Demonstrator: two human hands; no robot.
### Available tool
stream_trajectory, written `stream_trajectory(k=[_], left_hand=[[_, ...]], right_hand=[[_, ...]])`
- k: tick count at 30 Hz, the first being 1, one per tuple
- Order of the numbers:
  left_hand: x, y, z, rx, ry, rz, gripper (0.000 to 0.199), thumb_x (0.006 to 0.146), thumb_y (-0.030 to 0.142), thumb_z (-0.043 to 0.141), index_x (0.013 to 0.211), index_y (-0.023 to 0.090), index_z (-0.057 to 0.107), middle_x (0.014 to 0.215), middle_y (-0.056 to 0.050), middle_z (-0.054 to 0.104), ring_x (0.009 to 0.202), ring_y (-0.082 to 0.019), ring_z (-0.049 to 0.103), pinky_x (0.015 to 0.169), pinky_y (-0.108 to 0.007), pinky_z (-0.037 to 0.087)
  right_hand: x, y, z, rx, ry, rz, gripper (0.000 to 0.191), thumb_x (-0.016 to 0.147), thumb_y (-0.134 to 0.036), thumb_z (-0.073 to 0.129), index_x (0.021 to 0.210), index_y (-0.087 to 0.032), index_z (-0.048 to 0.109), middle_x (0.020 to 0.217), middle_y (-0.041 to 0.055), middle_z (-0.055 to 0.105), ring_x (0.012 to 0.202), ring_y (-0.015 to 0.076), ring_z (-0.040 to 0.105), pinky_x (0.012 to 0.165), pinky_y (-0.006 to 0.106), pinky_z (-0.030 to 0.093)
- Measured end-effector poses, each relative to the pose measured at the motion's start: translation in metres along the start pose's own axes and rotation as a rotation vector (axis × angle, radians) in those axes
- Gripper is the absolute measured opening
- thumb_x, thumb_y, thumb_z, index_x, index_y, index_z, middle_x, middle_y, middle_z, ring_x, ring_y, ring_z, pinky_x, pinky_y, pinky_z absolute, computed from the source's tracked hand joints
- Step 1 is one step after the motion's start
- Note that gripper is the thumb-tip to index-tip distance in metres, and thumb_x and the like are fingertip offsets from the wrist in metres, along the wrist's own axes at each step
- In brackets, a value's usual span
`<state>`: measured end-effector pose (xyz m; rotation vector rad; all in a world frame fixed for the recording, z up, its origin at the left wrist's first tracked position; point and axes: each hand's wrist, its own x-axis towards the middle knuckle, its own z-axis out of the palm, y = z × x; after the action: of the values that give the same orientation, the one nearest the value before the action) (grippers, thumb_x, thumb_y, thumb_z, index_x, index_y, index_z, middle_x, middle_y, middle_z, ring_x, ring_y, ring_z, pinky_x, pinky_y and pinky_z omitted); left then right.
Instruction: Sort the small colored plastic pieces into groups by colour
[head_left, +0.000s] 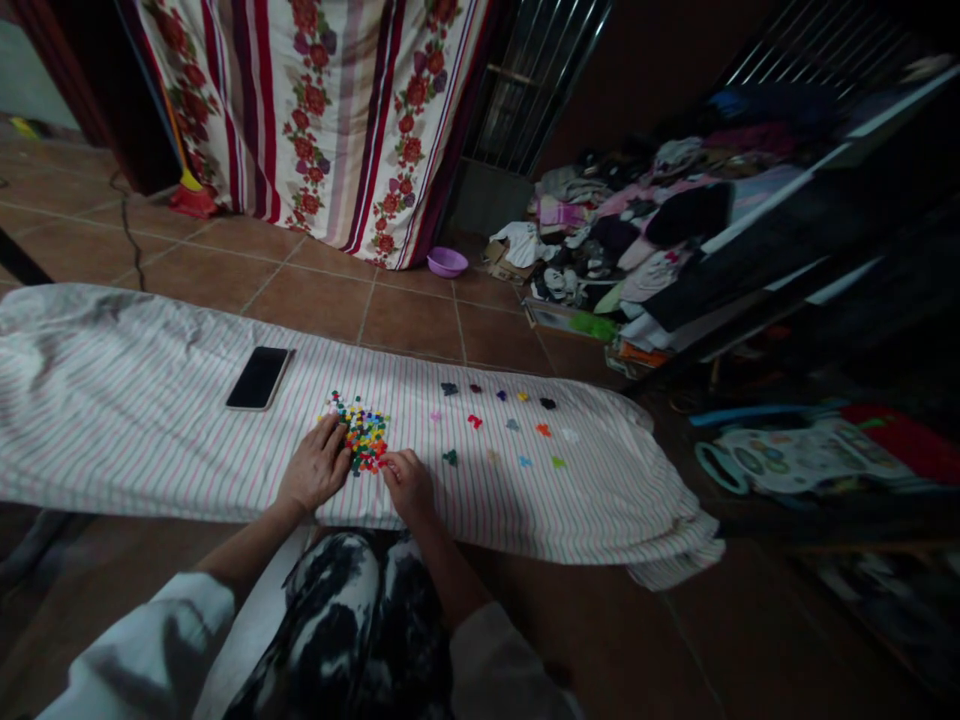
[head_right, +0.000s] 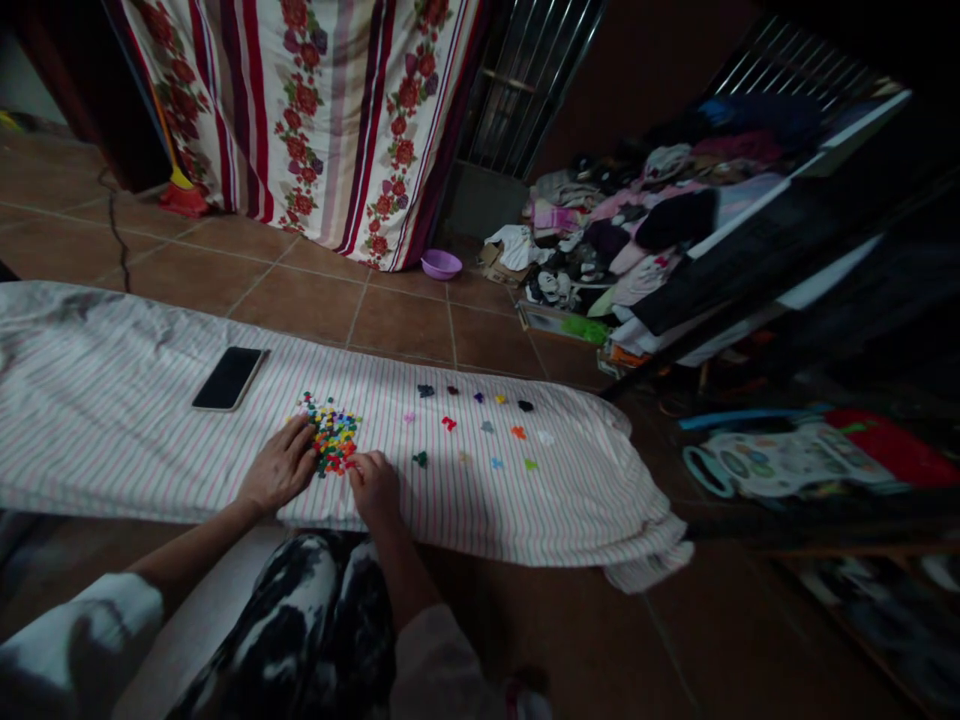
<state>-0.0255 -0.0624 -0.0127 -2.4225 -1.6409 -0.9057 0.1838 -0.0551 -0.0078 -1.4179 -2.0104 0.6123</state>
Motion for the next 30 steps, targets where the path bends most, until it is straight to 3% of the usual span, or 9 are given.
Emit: stream_trajectory(k=[4, 11, 18, 30], left_hand=[[-0.002, -0.001, 0.003, 0.014, 0.046, -0.017, 0.044, 0.094, 0.036, 0.036, 0.130, 0.014, 0.047, 0.138, -0.019, 0.051, 0.139, -0.030, 0.037, 0.108, -0.053, 0.039], [-0.002, -0.004, 0.007, 0.078, 0.026, 0.053, 0.055, 0.093, 0.040, 0.039, 0.139, 0.010, 0.042, 0.145, -0.020, 0.046, 0.142, -0.032, 0.032, 0.109, -0.052, 0.037], [-0.008, 0.008, 0.013, 0.117, 0.078, 0.079, 0.054, 0.094, 0.038, 0.040, 0.139, 0.007, 0.043, 0.146, -0.020, 0.044, 0.144, -0.031, 0.028, 0.111, -0.049, 0.035], [-0.027, 0.010, 0.022, 0.222, 0.016, 0.092, 0.061, 0.093, 0.050, 0.038, 0.143, 0.015, 0.041, 0.151, -0.014, 0.040, 0.144, -0.030, 0.027, 0.114, -0.049, 0.026]], right_hand=[[-0.002, -0.001, 0.003, -0.004, 0.028, -0.013, 0.020, 0.088, -0.019, 0.055, 0.099, -0.026, 0.070, 0.096, 0.0025, 0.066, 0.091, 0.0169, 0.062, 0.083, 0.026, 0.047], [-0.004, -0.001, 0.004, 0.032, 0.067, -0.048, 0.020, 0.090, -0.018, 0.054, 0.098, -0.025, 0.070, 0.095, 0.0023, 0.065, 0.091, 0.0159, 0.062, 0.085, 0.026, 0.047], [-0.002, -0.003, 0.000, 0.051, 0.094, -0.042, 0.021, 0.085, -0.013, 0.053, 0.094, -0.022, 0.069, 0.091, 0.0021, 0.064, 0.080, 0.0144, 0.061, 0.079, 0.025, 0.048], [-0.001, -0.003, 0.001, 0.001, 0.112, 0.007, 0.018, 0.085, -0.013, 0.054, 0.089, -0.024, 0.068, 0.088, -0.0002, 0.065, 0.077, 0.0130, 0.062, 0.076, 0.023, 0.048]])
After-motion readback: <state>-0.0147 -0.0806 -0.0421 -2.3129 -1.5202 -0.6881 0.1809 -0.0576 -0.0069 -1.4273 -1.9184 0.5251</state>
